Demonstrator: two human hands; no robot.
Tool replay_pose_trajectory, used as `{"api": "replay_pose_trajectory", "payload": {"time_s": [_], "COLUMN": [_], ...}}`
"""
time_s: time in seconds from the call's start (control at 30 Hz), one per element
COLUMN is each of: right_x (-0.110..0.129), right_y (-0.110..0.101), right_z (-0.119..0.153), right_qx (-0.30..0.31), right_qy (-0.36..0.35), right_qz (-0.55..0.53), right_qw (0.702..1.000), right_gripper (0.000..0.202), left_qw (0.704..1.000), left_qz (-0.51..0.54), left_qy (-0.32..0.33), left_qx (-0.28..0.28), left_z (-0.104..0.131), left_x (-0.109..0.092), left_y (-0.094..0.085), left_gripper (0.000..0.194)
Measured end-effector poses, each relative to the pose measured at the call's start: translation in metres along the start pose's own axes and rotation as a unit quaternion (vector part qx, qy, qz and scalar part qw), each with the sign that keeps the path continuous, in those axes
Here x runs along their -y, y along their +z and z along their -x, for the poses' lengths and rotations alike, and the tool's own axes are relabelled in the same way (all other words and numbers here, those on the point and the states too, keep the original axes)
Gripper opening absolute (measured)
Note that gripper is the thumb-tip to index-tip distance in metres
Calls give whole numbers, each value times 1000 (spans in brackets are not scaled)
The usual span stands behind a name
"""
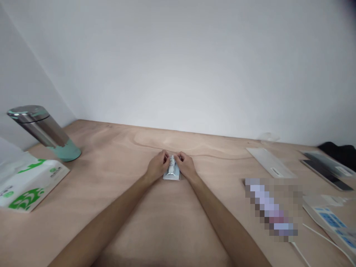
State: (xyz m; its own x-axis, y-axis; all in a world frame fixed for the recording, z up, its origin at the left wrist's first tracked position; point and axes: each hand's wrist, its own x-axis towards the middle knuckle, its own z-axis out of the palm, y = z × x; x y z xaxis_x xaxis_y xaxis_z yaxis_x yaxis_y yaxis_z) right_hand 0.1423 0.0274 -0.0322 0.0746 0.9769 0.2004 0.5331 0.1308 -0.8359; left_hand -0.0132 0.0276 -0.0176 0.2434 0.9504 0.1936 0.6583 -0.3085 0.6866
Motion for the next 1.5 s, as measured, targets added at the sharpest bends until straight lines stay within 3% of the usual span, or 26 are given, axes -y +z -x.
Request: {"api": "replay_pose_trajectory", "payload": {"time_s": [1.5], "right_x": [1], "right_y": [0], "right_z": [0], "right_qx": [2], "right_qy": [4], "right_qz": [2], "right_qw": [1000], "right_gripper": [23], "left_qw": [1000], "left_qz": [-7], "left_qy": [1], "left_qx": [-3], "left_z": [0], "left_x": [-1], "left_y": [0], "left_gripper": [11]}}
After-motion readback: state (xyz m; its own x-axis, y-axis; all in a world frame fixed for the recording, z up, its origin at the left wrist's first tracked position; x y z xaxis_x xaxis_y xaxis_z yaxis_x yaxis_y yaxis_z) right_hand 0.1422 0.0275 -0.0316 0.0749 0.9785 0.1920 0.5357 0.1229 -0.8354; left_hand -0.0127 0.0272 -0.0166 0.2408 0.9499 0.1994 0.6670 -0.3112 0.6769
